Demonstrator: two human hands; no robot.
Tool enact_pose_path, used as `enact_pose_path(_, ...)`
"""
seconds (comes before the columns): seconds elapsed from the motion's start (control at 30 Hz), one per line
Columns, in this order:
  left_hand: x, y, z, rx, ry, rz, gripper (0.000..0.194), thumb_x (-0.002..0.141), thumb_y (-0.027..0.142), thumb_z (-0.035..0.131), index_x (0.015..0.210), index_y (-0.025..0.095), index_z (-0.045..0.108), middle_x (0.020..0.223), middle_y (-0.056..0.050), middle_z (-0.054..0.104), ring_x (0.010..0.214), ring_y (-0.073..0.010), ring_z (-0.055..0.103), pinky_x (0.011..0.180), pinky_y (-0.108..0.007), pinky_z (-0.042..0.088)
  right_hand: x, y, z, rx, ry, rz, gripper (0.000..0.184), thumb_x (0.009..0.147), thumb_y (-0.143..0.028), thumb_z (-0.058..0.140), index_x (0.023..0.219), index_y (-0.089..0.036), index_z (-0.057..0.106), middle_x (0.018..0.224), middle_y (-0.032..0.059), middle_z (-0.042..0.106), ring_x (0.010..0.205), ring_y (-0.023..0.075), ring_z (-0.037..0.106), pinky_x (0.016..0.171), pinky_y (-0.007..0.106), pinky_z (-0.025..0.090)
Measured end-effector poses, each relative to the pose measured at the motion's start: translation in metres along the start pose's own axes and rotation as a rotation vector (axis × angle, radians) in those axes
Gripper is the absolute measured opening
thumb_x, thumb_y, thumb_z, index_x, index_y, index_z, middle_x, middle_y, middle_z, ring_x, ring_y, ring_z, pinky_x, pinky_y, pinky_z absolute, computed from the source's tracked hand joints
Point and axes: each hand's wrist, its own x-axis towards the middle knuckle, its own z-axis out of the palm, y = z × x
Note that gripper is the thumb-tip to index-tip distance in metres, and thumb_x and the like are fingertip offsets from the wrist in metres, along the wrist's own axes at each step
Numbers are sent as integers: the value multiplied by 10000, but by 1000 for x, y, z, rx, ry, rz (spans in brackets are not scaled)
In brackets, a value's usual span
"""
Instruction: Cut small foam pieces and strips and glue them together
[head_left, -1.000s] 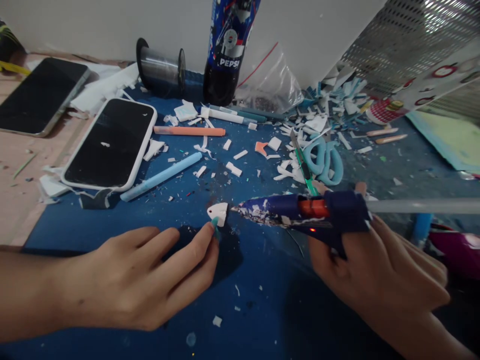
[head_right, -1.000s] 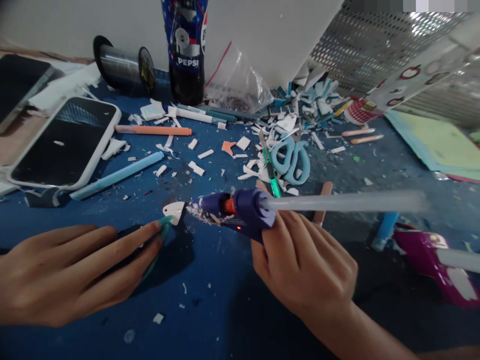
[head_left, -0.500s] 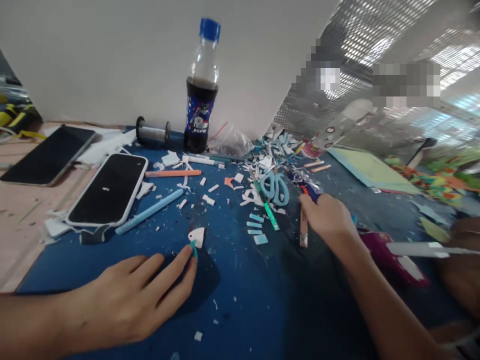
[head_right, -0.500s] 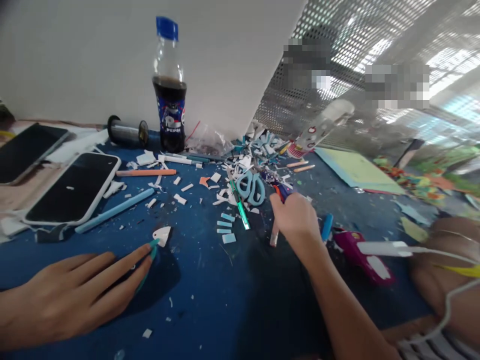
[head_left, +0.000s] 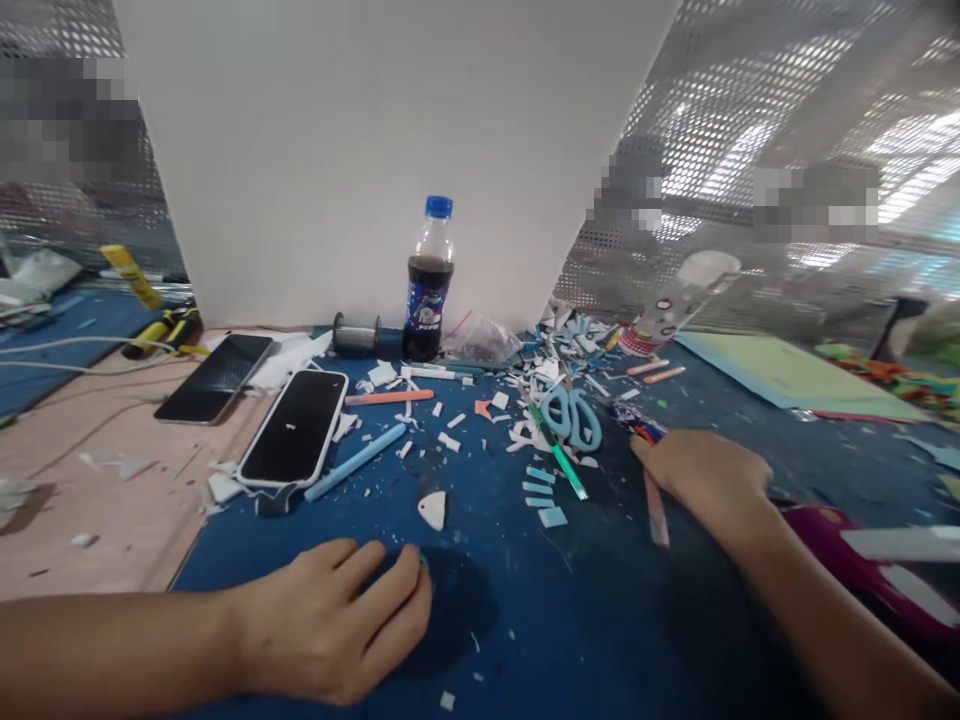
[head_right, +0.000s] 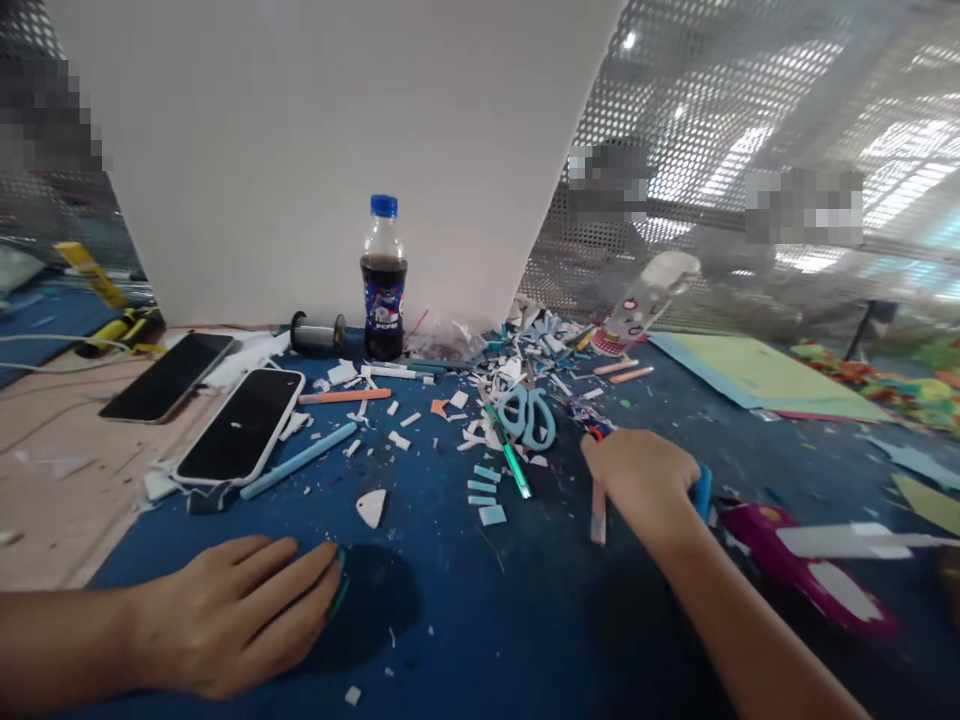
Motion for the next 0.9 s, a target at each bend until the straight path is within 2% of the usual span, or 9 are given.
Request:
enact_pose_path(0.03, 1, -3, -1, -3, 36, -19, 215, 815, 251, 595, 979, 113, 619, 900, -57, 714, 590, -168, 631, 464, -277, 487, -6, 0, -5, -68, -18, 73, 501, 790, -547, 474, 561, -151, 679, 747, 254, 655, 774, 441, 649, 559, 539, 474)
enact_pose_path(0.1, 3, -14, -2, -3, 92, -103, 140, 847, 208, 540, 948, 121, 581, 843, -46, 696, 621, -162, 639, 513, -266, 500, -21, -4, -15, -163, 116, 136, 632, 772, -656, 461, 754, -77, 714, 1022, 348, 607, 975, 480, 590, 611, 497, 486)
enact_pose_path(0.17, 6, -37, 1, -14, 115, -283, 98, 880, 189, 468, 930, 136, 534, 801, -50, 663, 640, -148, 635, 501, -236, 470, -33, -13, -24, -181, 234, -16, 682, 854, -610, 353, 916, -18, 687, 1036, 363, 591, 995, 455, 580, 645, 476, 485)
enact_pose_path(0.27, 10, -87, 15, -14, -95, -708, 266, 888, 345, 458, 1040, 127, 483, 942, -122, 624, 728, -198, 641, 501, -260, 441, -33, -33, -28, -115, 189, -331, 526, 905, -429, 325, 989, -28, 655, 922, 262, 641, 920, 341, 615, 734, 406, 474)
enact_pose_path(0.37, 12, -138, 38, -159, -369, -1165, 560, 795, 494, 562, 1155, 85, 434, 1126, -220, 573, 919, -310, 635, 655, -348, 477, -14, -53, -22, -123, 78, -341, 437, 848, -380, 430, 970, -37, 671, 961, 259, 643, 955, 345, 599, 775, 399, 453)
enact_pose_path(0.5, 11, -174, 61, -208, -440, -1219, 520, 716, 401, 651, 1082, 64, 497, 961, -201, 647, 883, -327, 648, 689, -355, 454, 8, -69, -8, -111, -24, -339, 439, 799, -393, 472, 962, -51, 694, 979, 237, 659, 938, 346, 610, 759, 401, 454)
enact_pose_path(0.7, 7, -187, 74, -267, -431, -1183, 305, 738, 303, 592, 989, 132, 581, 835, -112, 693, 822, -265, 647, 668, -311, 419, 10, -71, 2, -101, -5, -226, 638, 790, -496, 461, 1133, 20, 616, 1208, 354, 533, 1118, 447, 503, 824, 497, 419)
enact_pose_path(0.8, 3, -191, 72, -323, -408, -1142, 161, 758, 306, 548, 797, 174, 631, 784, -79, 702, 748, -225, 640, 649, -283, 404, 9, -68, 0, -76, -41, -274, 548, 783, -460, 475, 1068, -30, 657, 1176, 297, 586, 1084, 409, 550, 848, 491, 420)
enact_pose_path(0.9, -2, -194, 64, -387, -371, -1098, 225, 789, 305, 485, 662, 187, 627, 740, -66, 707, 694, -205, 633, 620, -263, 398, 12, -69, -4, -30, -69, -320, 421, 742, -419, 534, 917, -75, 701, 1025, 245, 661, 1001, 370, 615, 812, 456, 453)
